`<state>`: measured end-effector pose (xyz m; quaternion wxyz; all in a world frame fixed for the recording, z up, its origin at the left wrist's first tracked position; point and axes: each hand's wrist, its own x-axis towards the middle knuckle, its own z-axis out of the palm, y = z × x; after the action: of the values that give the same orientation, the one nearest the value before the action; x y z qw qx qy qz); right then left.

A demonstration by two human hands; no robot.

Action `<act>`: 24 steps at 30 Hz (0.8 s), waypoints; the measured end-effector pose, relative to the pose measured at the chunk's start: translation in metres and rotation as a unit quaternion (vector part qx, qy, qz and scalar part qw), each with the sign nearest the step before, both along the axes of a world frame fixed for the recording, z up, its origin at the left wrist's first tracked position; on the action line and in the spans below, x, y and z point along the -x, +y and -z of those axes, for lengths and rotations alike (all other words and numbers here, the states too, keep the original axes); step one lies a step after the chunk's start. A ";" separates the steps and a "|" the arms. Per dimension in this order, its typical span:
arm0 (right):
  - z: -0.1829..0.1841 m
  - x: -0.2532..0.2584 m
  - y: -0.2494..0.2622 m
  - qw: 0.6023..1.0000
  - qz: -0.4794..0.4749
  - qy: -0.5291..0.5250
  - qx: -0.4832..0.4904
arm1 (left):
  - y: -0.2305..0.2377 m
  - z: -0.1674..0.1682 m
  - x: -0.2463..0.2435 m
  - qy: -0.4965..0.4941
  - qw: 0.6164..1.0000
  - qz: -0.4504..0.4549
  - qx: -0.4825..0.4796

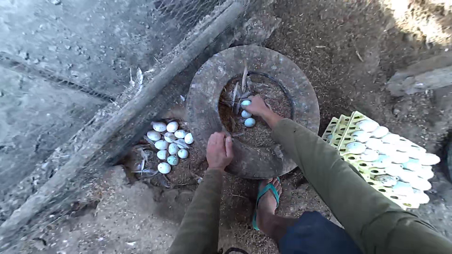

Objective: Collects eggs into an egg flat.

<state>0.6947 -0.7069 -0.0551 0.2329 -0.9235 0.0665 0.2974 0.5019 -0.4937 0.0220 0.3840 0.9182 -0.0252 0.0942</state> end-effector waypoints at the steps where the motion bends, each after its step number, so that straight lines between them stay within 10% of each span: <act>1: -0.001 0.001 0.004 1.000 -0.006 0.002 -0.009 | 0.000 0.001 0.000 -0.001 1.000 0.000 -0.001; 5: -0.016 0.002 0.011 0.999 -0.013 0.018 -0.028 | 0.000 0.002 0.000 -0.004 1.000 0.000 -0.012; 13: -0.033 0.006 -0.057 0.872 0.402 0.065 -0.272 | 0.000 0.004 -0.001 0.010 0.999 0.013 -0.030; 18: -0.029 0.022 -0.037 0.998 0.003 -0.011 -0.067 | -0.001 0.001 -0.002 0.039 0.999 0.019 -0.031; 24: -0.026 0.039 0.007 0.968 -0.238 0.053 0.052 | 0.001 0.000 0.000 0.012 1.000 0.002 -0.007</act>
<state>0.6558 -0.7003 -0.0286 0.1032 -0.9067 -0.1273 0.3886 0.5024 -0.4928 0.0215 0.3782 0.9218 -0.0234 0.0819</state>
